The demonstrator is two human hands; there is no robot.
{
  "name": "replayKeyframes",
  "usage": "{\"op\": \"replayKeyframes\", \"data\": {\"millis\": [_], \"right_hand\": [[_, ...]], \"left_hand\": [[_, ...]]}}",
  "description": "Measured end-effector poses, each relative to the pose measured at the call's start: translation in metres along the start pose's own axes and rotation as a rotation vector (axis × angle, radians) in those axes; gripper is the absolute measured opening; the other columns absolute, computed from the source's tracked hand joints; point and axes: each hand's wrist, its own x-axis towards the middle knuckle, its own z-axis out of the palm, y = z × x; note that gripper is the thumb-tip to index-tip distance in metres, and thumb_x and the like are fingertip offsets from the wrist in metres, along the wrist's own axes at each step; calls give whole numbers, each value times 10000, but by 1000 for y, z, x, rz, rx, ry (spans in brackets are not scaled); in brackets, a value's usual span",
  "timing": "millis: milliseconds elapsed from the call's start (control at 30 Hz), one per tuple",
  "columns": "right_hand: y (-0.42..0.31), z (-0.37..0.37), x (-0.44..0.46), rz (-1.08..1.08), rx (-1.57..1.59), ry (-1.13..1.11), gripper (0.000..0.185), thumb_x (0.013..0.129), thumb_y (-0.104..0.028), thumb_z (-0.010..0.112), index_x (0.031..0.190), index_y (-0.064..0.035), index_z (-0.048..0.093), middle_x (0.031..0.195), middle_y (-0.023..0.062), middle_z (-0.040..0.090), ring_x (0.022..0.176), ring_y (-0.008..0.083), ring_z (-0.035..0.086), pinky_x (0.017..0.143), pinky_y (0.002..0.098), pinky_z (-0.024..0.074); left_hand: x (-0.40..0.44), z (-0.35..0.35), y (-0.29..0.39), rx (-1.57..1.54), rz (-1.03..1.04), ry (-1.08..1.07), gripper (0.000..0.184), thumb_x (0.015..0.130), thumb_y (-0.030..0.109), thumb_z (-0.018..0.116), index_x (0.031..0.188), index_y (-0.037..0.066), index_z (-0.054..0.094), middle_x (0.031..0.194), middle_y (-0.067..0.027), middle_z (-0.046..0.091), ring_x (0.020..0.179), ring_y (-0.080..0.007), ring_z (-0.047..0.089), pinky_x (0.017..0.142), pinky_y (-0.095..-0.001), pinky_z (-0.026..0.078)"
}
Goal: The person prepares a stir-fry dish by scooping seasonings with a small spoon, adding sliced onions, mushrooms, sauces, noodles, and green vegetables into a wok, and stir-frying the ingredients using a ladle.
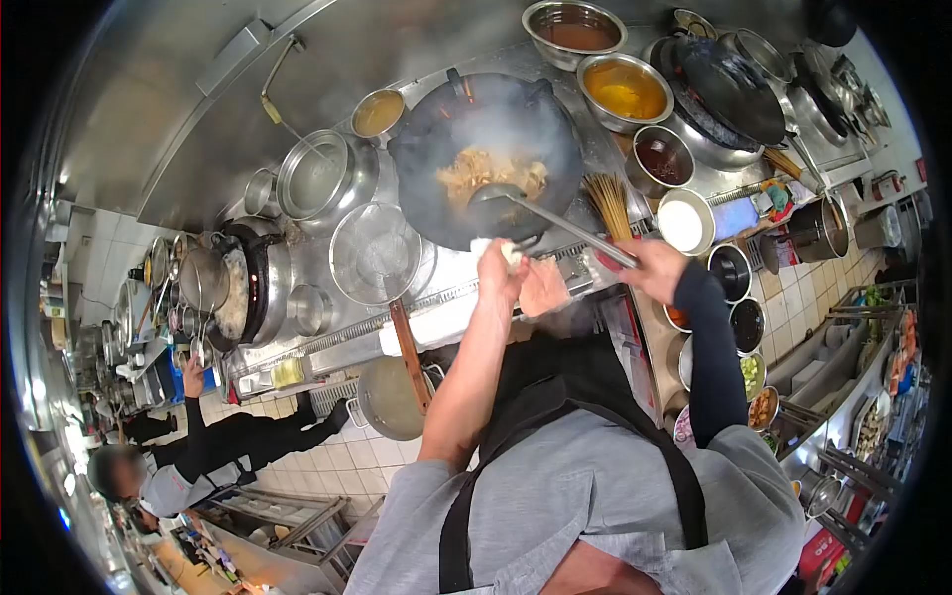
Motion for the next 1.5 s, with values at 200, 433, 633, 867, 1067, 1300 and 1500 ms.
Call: {"op": "replayKeyframes", "data": {"millis": [200, 433, 633, 867, 1067, 1300, 1500], "right_hand": [[-19, 21, 5, 79, 27, 164, 498, 876, -153, 661, 1325, 29, 550, 1001, 285, 682, 960, 436, 663, 856, 458, 520], [-14, -20, -8, 52, 14, -44, 483, 873, -138, 688, 1310, 30, 568, 1012, 260, 691, 957, 404, 677, 846, 433, 523], [-1, 22, 17, 16, -22, 195, 476, 878, -145, 653, 1309, 32, 553, 1011, 290, 678, 979, 451, 654, 845, 476, 517], [-20, -49, -54, 86, -114, 29, 506, 846, -106, 677, 1324, 8, 560, 1013, 286, 680, 972, 432, 667, 863, 462, 522], [73, 30, 31, 28, -43, 241, 403, 862, -181, 662, 1216, 7, 613, 901, 258, 682, 829, 420, 675, 779, 466, 533], [59, 136, 116, 258, 144, 691, 502, 904, -191, 670, 1332, 42, 549, 986, 254, 700, 864, 406, 680, 813, 434, 537], [45, 91, 130, 394, 854, 345, 368, 889, -163, 658, 1193, 30, 584, 931, 295, 663, 852, 451, 646, 804, 463, 527]], "left_hand": [[-45, -52, -65, 405, -215, 65, 136, 950, 125, 522, 1069, 78, 569, 781, -84, 625, 487, -192, 550, 370, -263, 405], [-41, 27, 30, -32, -66, -54, 127, 971, 191, 530, 996, 68, 551, 806, -68, 594, 594, -188, 575, 415, -257, 427], [-16, -45, -55, 351, -164, 58, 202, 953, 169, 499, 1123, 59, 500, 708, -106, 586, 490, -213, 569, 358, -288, 426], [6, -5, -1, 125, 38, 27, 144, 950, 167, 537, 980, 27, 555, 814, -109, 595, 605, -214, 580, 436, -285, 437], [61, -7, 4, 123, 13, 59, 225, 985, 310, 586, 978, 86, 566, 794, -77, 605, 651, -225, 611, 467, -279, 460], [-52, -77, 0, 188, -172, -311, 325, 1021, 388, 555, 1084, 74, 610, 926, -123, 707, 764, -214, 674, 604, -307, 533], [-63, -106, 9, 89, -110, -303, 395, 1022, 399, 538, 1117, 21, 606, 929, -189, 694, 732, -208, 660, 568, -275, 531]]}}
